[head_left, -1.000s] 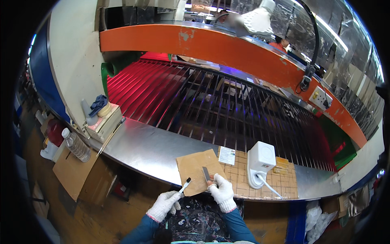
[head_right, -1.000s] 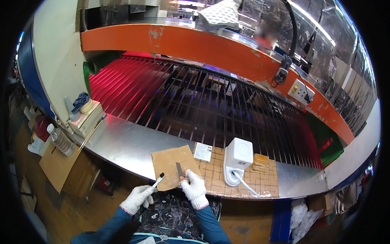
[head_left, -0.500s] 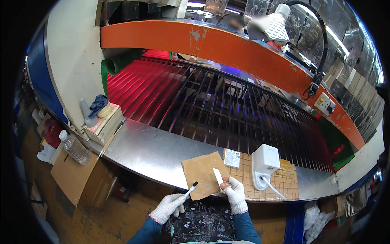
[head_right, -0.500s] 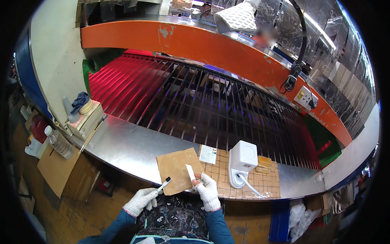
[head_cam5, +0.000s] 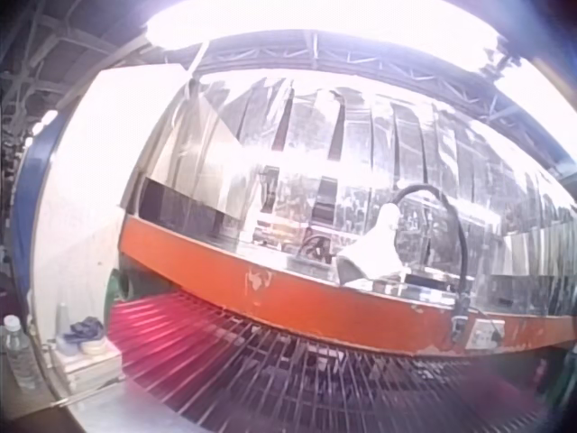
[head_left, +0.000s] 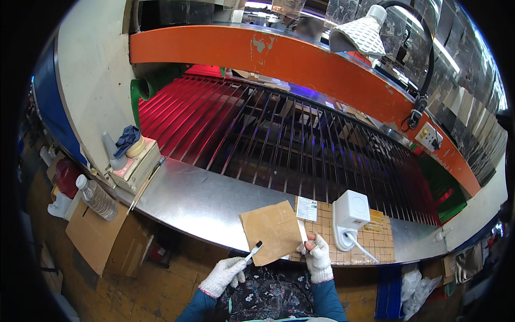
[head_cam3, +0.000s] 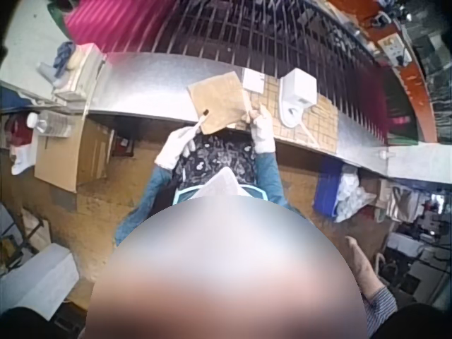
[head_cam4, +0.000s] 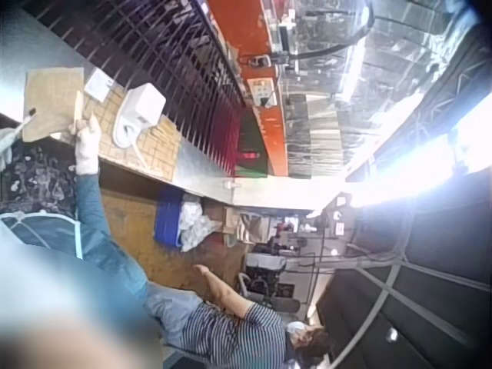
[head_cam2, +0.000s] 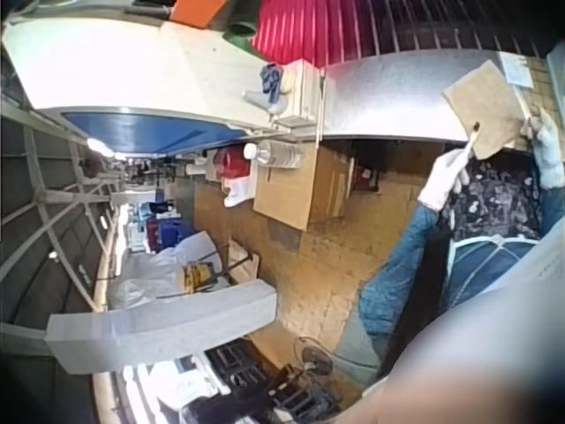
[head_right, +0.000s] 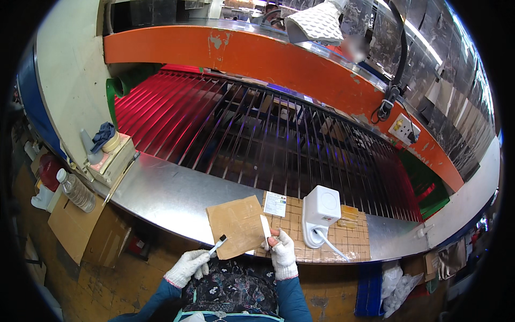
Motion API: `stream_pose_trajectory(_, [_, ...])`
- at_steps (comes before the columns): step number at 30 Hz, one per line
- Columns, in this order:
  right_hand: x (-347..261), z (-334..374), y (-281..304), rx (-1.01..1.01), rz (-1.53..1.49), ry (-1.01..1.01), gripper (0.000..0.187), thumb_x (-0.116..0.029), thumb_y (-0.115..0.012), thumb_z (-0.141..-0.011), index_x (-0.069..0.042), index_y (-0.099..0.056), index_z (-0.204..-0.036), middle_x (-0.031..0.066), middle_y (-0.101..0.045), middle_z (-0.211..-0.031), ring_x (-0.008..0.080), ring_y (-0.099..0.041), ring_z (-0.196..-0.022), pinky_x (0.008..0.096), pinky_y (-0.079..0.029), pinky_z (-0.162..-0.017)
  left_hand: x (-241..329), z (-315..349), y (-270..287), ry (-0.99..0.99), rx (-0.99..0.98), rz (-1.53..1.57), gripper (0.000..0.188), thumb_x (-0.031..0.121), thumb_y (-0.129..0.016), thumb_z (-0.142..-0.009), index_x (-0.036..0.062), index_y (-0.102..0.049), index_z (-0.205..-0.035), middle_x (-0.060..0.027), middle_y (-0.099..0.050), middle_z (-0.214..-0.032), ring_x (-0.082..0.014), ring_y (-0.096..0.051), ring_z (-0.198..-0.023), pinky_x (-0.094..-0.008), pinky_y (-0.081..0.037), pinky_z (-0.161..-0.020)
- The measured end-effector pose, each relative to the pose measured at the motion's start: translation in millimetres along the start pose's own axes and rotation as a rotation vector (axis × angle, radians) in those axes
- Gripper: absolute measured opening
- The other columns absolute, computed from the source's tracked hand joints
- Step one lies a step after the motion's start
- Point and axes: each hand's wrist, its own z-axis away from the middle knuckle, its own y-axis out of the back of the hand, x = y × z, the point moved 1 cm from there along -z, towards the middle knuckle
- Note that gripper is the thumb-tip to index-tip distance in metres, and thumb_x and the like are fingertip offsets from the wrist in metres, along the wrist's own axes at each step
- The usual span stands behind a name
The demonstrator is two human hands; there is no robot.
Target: The person uses a small knife to scrape the bristles of a toothbrush held in the other hand. The scraping is performed repeatedly on the bristle surface while the toothbrush is held steady.
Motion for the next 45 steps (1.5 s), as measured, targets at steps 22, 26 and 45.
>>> stream_pose_trajectory(22, [-28,-39,12,-0.069,0.032,0.034,0.056,-0.012,-0.075,-0.085,0.006,-0.051,-0.133,0.0082,-0.066,-0.095,0.0169,-0.063,-0.079,0.0334,-0.053,-0.076,75,-44,51,-0.42,-0.136,0.396,0.043,0.033,-0.047,-0.105,-0.0075,-0.057,-0.115,-0.0049,-0.056,-0.054,-0.0137,-0.045,-0.038,-0.0315,-0.041,-0.042])
stream_pose_trajectory(26, [-19,-46,12,-0.054,0.182,0.013,0.056,-0.004,-0.068,-0.088,0.01,-0.048,-0.138,0.0067,-0.068,-0.099,0.0105,-0.062,-0.08,0.0231,-0.049,-0.071,79,-86,40,-0.372,-0.179,0.575,0.038,0.033,-0.045,-0.106,-0.0006,-0.057,-0.118,-0.0052,-0.058,-0.06,-0.0172,-0.046,-0.041,-0.0313,-0.04,-0.047])
stream_pose_trajectory(45, [10,-33,-1,0.077,0.165,0.173,0.029,-0.012,-0.073,-0.088,0.002,-0.062,-0.111,0.0039,-0.068,-0.089,0.0078,-0.059,-0.075,0.0198,-0.044,-0.065,71,-110,30,-0.396,-0.108,0.779,0.038,0.031,-0.046,-0.106,-0.0009,-0.055,-0.124,-0.0041,-0.063,-0.07,-0.0145,-0.057,-0.053,-0.0356,-0.052,-0.069])
